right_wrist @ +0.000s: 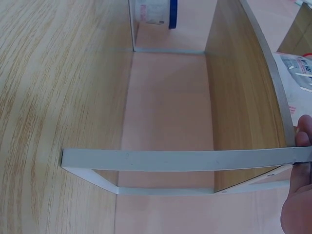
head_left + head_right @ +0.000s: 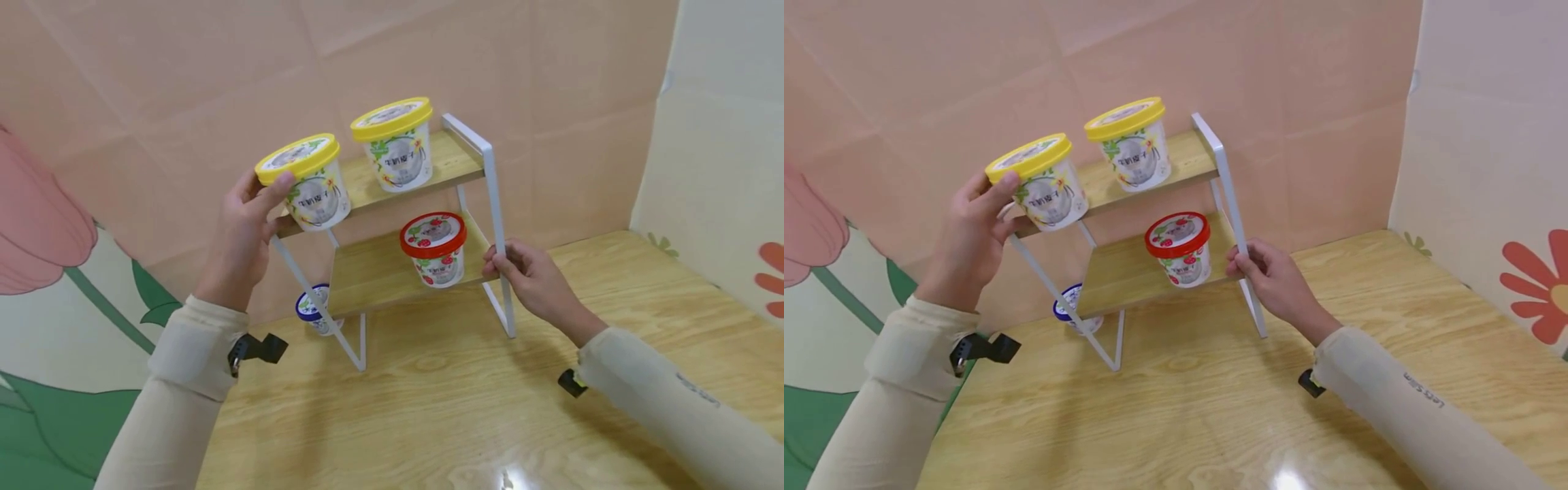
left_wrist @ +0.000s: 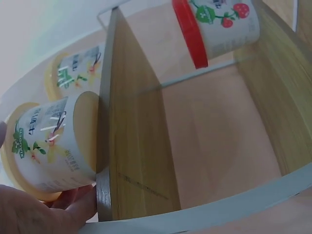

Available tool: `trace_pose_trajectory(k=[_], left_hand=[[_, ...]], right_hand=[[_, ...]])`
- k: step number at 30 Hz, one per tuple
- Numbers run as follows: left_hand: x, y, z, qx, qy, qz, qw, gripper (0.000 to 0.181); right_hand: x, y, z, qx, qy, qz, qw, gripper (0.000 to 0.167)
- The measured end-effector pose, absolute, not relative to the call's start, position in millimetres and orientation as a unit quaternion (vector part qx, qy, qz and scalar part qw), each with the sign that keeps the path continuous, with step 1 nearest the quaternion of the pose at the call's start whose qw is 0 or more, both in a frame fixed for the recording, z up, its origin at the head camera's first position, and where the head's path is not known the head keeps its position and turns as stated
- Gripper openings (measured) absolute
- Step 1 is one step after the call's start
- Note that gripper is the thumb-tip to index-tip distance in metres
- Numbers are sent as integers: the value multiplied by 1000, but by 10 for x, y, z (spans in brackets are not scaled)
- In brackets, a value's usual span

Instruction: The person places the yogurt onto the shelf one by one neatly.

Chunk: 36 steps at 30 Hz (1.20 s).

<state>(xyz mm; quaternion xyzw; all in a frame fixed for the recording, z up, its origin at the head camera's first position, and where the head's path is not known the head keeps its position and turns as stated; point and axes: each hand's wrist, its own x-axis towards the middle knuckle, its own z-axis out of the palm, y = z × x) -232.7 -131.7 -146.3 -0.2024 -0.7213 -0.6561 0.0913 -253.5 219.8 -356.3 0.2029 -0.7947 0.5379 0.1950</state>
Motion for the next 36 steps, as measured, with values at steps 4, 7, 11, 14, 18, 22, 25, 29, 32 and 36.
trace_pose_trajectory(k=[4,7,11,14,18,22,25,29,32,36], left_hand=[[-2349,-1302,-1472,-196,-721,-658,93,55],[-2364,-1282,-1460,-188,-724,-658,93,54],[-2379,-1256,-1437,-172,-732,-653,92,55],[-2385,-1242,-1427,-158,-736,-652,88,57],[-2378,-1220,-1416,-142,-742,-650,82,59],[-2377,-1182,-1407,-134,-746,-647,82,61],[-2391,-1156,-1417,-131,-746,-646,89,57],[-2404,-1144,-1442,-129,-748,-645,92,52],[-2397,-1140,-1449,-122,-749,-644,94,56],[-2377,-1124,-1439,-116,-752,-642,100,62]], right_hand=[[-2536,2196,-3571,201,-798,535,191,25],[-2536,2197,-3564,198,-801,530,194,25],[-2535,2194,-3551,198,-801,528,200,25],[-2539,2182,-3552,203,-795,537,196,24],[-2540,2168,-3558,208,-789,547,186,25],[-2534,2181,-3551,201,-792,544,189,25],[-2538,2202,-3539,207,-792,544,188,26],[-2544,2223,-3544,214,-791,545,179,26],[-2539,2224,-3549,211,-792,546,174,25],[-2528,2217,-3541,209,-792,549,168,26]])
